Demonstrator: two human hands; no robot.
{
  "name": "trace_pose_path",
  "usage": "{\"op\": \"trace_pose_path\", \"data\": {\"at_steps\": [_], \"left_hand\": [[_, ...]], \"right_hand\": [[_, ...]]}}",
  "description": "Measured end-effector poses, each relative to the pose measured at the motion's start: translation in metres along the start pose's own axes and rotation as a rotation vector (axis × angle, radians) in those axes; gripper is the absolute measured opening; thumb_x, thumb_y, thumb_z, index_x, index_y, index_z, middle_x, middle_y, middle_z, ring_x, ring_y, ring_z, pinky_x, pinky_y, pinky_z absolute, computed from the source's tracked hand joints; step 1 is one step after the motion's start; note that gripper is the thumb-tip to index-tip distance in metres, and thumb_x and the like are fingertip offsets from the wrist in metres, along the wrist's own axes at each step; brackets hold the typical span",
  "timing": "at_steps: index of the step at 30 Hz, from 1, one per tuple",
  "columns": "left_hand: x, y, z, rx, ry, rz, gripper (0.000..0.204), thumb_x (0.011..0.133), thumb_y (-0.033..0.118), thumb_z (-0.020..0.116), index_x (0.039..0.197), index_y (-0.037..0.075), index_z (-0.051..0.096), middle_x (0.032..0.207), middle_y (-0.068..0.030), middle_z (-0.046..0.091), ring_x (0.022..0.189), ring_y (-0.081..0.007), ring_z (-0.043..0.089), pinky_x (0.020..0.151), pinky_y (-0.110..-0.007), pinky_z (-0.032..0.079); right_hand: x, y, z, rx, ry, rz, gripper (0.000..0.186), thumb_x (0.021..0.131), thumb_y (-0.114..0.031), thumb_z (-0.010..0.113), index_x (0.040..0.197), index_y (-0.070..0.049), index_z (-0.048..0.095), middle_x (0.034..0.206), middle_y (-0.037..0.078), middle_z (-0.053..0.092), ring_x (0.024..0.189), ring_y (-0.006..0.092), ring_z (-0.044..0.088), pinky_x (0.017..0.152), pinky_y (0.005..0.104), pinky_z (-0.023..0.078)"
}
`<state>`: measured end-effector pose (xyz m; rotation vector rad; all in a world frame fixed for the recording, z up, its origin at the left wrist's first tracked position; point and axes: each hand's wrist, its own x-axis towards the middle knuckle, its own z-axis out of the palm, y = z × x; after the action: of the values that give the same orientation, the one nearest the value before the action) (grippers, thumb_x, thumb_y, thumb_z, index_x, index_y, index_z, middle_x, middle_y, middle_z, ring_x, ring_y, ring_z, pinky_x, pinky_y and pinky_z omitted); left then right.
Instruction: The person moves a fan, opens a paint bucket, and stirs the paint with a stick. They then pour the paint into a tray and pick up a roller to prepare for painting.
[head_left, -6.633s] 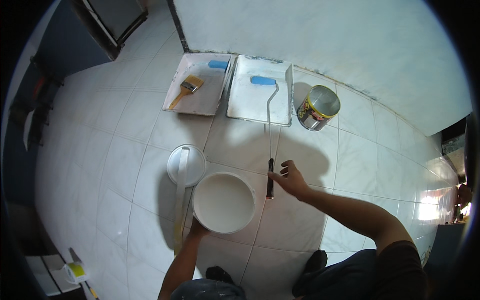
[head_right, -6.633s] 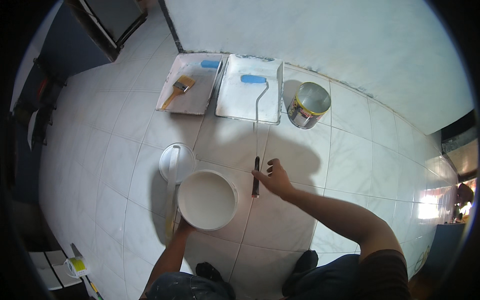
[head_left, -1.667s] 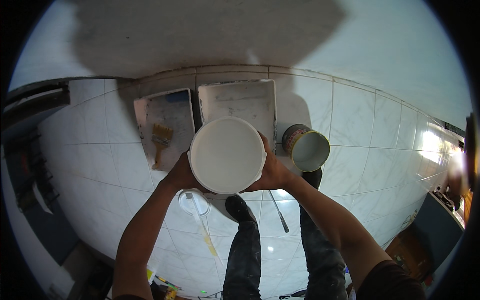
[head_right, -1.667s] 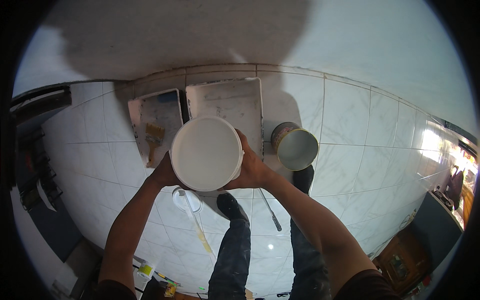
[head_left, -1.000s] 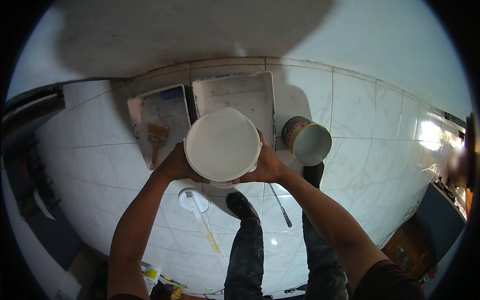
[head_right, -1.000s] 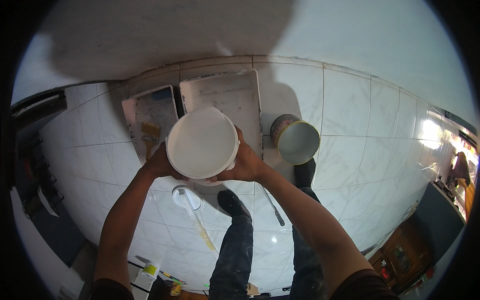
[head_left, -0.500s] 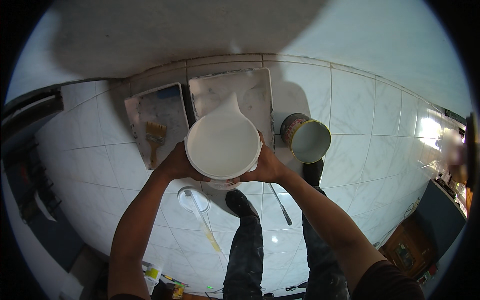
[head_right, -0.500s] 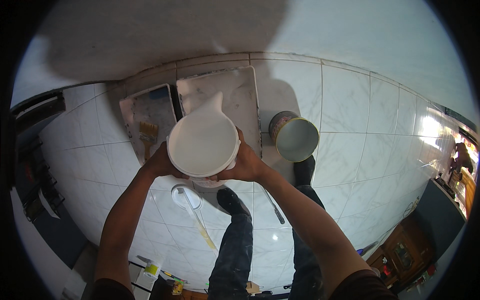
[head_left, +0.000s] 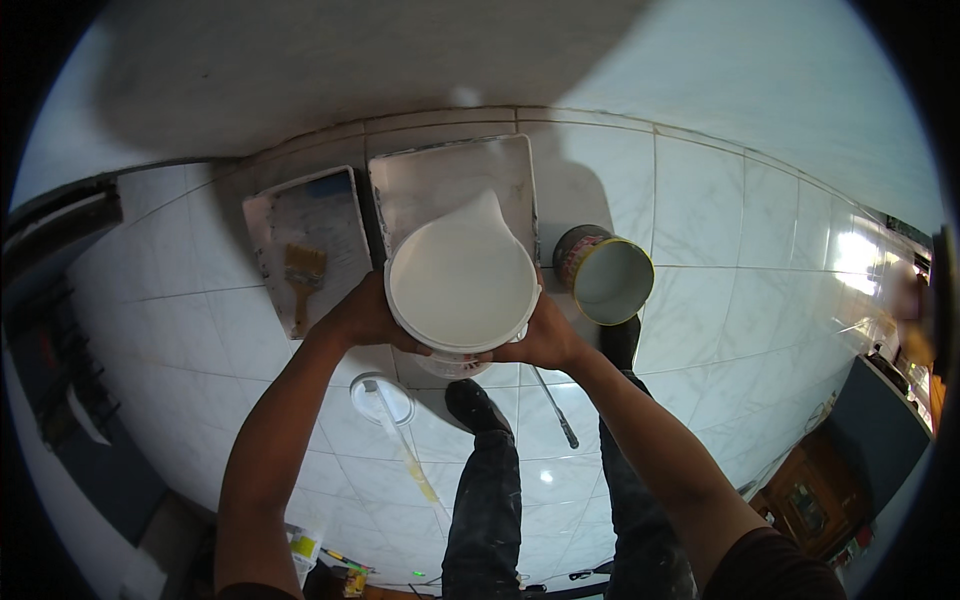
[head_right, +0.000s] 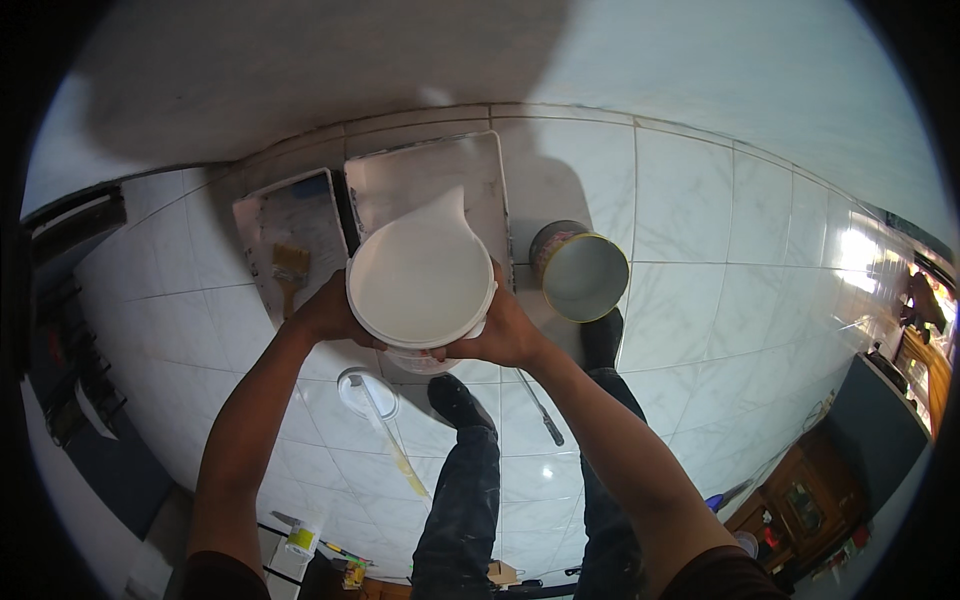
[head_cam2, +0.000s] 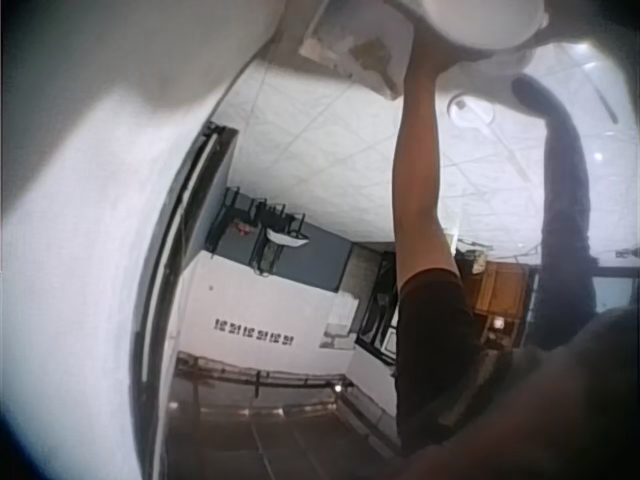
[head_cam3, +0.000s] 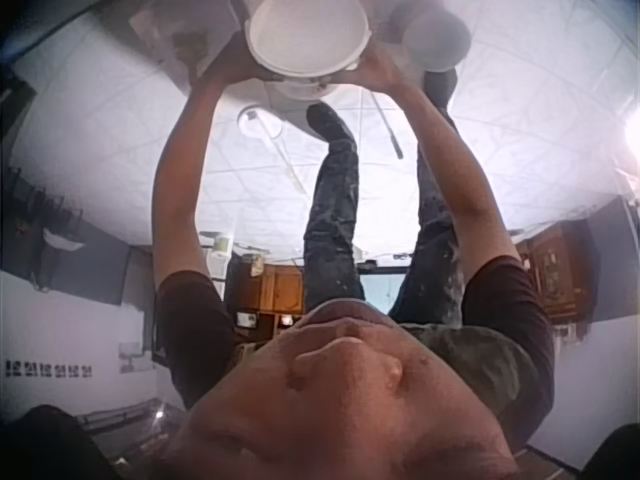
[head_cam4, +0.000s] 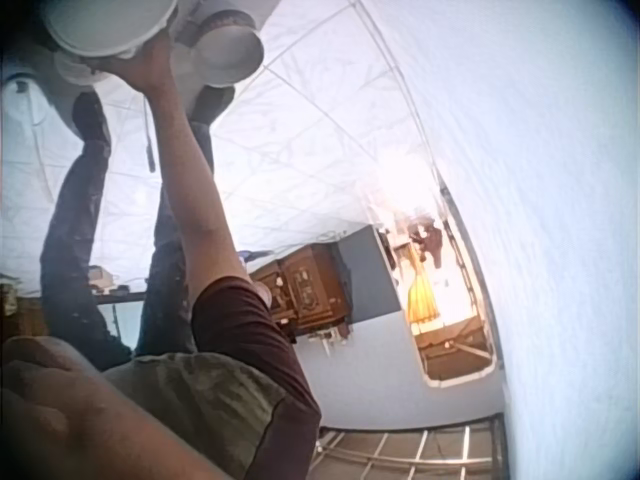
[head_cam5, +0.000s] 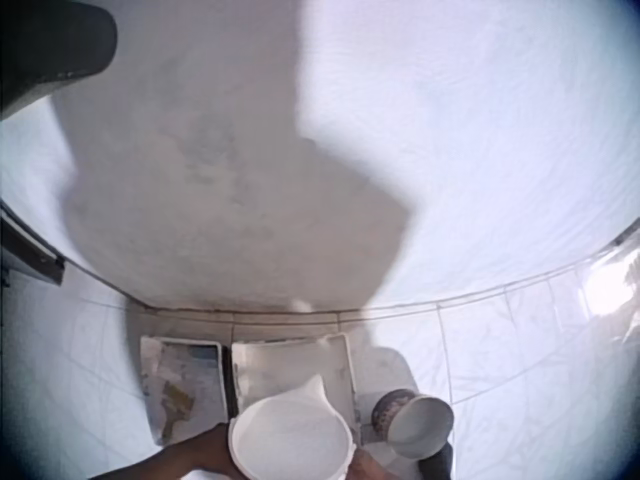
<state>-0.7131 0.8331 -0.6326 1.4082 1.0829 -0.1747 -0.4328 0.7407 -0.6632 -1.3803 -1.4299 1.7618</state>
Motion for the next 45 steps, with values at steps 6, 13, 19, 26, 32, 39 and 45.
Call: {"op": "trace_pose_path", "data": {"at_steps": [6, 13, 19, 26, 32, 39, 45], "left_hand": [[-0.013, -0.018, 0.007, 0.075, 0.033, 0.005, 0.111, 0.041, 0.029, 0.104, 0.138, 0.008, 0.056, 0.128, -0.0116, 0.07, 0.118, -0.0295, 0.067, 0.104, -0.041, 0.054], [-0.048, -0.029, 0.017, 0.013, 0.127, 0.083, 0.114, 0.044, 0.031, 0.105, 0.142, 0.007, 0.052, 0.132, -0.0125, 0.067, 0.122, -0.0307, 0.065, 0.107, -0.043, 0.052], [-0.079, -0.033, 0.048, -0.225, 0.13, 0.132, 0.117, 0.051, 0.031, 0.105, 0.147, 0.006, 0.044, 0.139, -0.0131, 0.06, 0.129, -0.0284, 0.059, 0.109, -0.044, 0.05], [-0.101, 0.0, 0.087, -0.371, 0.152, 0.051, 0.103, 0.052, 0.027, 0.104, 0.138, 0.005, 0.054, 0.131, -0.0118, 0.065, 0.122, -0.0261, 0.063, 0.106, -0.041, 0.052], [-0.108, 0.043, 0.098, -0.608, 0.287, 0.192, 0.124, 0.05, 0.026, 0.104, 0.151, 0.009, 0.035, 0.144, -0.0145, 0.055, 0.131, -0.0301, 0.056, 0.112, -0.044, 0.048], [-0.113, 0.075, 0.09, -0.459, 0.461, 0.354, 0.163, 0.053, 0.033, 0.104, 0.164, 0.013, -0.014, 0.162, -0.0243, 0.033, 0.146, -0.0413, 0.043, 0.119, -0.051, 0.041], [-0.13, 0.1, 0.085, -0.419, 0.513, 0.341, 0.158, 0.058, 0.038, 0.101, 0.163, 0.012, -0.014, 0.166, -0.0296, 0.02, 0.148, -0.044, 0.038, 0.118, -0.053, 0.041]], "right_hand": [[0.005, -0.004, 0.007, -0.026, -0.059, -0.021, 0.138, 0.051, -0.042, 0.102, 0.161, -0.013, 0.023, 0.159, 0.02, 0.027, 0.149, 0.0415, 0.032, 0.125, 0.0507, 0.032], [0.006, -0.038, 0.008, -0.163, -0.094, -0.167, 0.14, 0.052, -0.042, 0.1, 0.162, -0.013, 0.018, 0.162, 0.021, 0.019, 0.15, 0.0437, 0.03, 0.124, 0.0527, 0.034], [-0.002, -0.07, 0.001, -0.286, -0.22, -0.213, 0.14, 0.055, -0.044, 0.099, 0.162, -0.009, 0.015, 0.162, 0.023, 0.018, 0.151, 0.0463, 0.025, 0.124, 0.055, 0.032], [-0.026, -0.11, -0.026, -0.486, -0.33, -0.241, 0.139, 0.06, -0.044, 0.099, 0.162, -0.006, 0.012, 0.164, 0.025, 0.014, 0.155, 0.0468, 0.014, 0.125, 0.0579, 0.027], [-0.036, -0.121, -0.06, -0.447, -0.358, -0.369, 0.14, 0.06, -0.045, 0.099, 0.162, -0.009, 0.01, 0.164, 0.025, 0.016, 0.155, 0.0492, 0.012, 0.124, 0.0636, 0.025], [-0.036, -0.15, -0.08, -0.668, -0.393, -0.452, 0.148, 0.056, -0.044, 0.101, 0.164, -0.018, 0.004, 0.167, 0.027, 0.011, 0.156, 0.048, 0.013, 0.123, 0.0659, 0.024], [-0.043, -0.146, -0.095, -0.519, -0.422, -0.505, 0.155, 0.052, -0.05, 0.101, 0.165, -0.024, -0.002, 0.169, 0.027, 0.007, 0.157, 0.0457, 0.01, 0.124, 0.0657, 0.02]]}}
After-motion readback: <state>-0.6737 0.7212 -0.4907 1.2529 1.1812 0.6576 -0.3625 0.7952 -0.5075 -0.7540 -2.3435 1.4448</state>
